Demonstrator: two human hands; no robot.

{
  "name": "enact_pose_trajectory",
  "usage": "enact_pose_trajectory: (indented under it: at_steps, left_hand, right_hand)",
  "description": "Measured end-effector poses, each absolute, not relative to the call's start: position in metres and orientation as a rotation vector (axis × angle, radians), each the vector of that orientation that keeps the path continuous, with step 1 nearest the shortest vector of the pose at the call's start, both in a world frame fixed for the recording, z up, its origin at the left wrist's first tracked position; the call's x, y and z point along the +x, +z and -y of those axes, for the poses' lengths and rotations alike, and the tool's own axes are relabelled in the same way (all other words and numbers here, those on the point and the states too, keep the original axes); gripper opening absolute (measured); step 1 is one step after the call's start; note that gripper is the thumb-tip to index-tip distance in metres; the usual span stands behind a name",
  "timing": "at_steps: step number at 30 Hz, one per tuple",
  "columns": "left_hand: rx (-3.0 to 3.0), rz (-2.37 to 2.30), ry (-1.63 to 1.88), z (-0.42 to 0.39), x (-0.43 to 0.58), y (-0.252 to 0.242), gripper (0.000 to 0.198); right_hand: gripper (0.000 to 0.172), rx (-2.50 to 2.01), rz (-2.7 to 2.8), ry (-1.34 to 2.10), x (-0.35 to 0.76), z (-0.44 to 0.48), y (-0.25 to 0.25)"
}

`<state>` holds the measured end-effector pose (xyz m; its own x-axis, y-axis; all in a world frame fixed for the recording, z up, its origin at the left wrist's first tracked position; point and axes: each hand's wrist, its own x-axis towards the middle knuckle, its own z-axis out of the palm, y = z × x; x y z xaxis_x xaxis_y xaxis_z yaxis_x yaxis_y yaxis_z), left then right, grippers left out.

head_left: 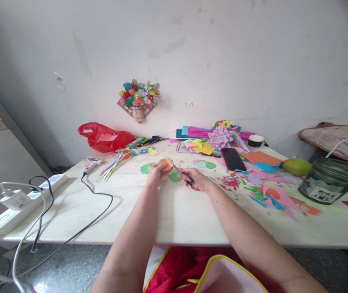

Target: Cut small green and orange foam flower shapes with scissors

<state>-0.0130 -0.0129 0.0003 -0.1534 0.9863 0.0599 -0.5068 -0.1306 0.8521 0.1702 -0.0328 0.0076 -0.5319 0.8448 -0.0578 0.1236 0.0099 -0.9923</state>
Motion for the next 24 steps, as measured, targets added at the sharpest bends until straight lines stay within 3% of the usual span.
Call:
enact_pose_trajectory:
  at_steps: [24]
  left_hand:
    - [0.872, -0.827, 1.546, 0.015, -0.0143, 0.0024, 0.013]
  right_hand:
    - [0.032, -1.013, 1.736, 1.562, 0.1728, 0.0307, 0.0069]
